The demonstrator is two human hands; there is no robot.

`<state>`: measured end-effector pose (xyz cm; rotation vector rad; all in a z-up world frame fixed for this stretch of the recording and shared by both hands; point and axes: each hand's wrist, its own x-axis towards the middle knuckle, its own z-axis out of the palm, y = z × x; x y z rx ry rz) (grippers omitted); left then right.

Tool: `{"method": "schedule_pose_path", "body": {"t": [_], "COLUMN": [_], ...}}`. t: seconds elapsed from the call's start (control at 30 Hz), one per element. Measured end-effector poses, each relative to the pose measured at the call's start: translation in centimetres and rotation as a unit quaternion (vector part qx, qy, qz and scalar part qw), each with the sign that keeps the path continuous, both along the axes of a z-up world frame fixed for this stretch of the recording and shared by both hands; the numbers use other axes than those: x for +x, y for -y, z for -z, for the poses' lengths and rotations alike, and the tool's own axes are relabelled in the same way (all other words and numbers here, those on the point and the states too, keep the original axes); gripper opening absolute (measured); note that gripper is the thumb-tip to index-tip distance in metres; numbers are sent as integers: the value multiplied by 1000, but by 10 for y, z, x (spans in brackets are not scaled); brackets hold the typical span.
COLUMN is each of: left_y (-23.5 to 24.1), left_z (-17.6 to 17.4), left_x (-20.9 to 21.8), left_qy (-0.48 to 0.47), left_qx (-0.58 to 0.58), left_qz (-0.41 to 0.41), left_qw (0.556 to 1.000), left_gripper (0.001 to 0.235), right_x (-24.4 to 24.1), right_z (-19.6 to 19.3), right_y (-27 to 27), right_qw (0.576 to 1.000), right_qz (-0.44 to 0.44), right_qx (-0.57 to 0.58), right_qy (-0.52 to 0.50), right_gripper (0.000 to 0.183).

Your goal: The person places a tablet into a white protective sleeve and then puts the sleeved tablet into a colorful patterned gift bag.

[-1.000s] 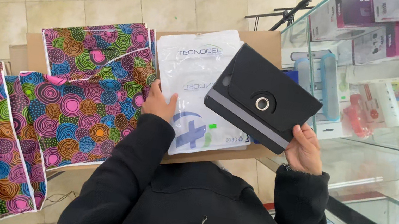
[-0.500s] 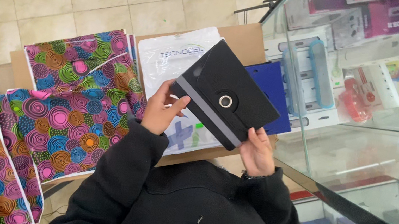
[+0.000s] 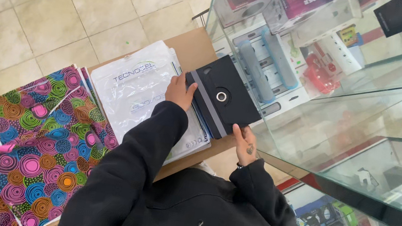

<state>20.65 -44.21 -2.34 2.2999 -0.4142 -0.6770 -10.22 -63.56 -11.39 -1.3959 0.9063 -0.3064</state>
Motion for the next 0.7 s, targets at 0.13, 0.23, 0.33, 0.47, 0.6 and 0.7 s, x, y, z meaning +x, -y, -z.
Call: {"method": "schedule_pose_path", "body": {"t": [0.13, 0.23, 0.33, 0.47, 0.6, 0.7], "left_y": [2, 0, 1, -2, -33, -91], "left_z": [-6, -20, -16, -64, -97, -93], "left_x": [-13, -17, -13, -14, -14, -22], "left_qy": [72, 117, 118, 33, 17, 78], "left_qx": [77, 119, 152, 108, 11, -22], "left_qz": [-13, -18, -1, -23, -62, -84], "left_qw": [994, 986, 981, 993, 998, 993], "left_gripper": [78, 81, 85, 90, 77, 61], "right_x": [29, 35, 35, 34, 54, 68], "right_z": [-53, -69, -73, -76, -107, -120], "right_y": [-16, -25, -36, -48, -60, -72], "right_qw": [981, 974, 969, 955, 956, 963], "right_qz": [-63, -40, 2, 38, 13, -58], "right_qx": [-129, -169, -212, -284, -290, -264], "right_qy": [-129, -144, -126, -79, -35, 13], "right_gripper": [41, 51, 66, 70, 69, 68]}}
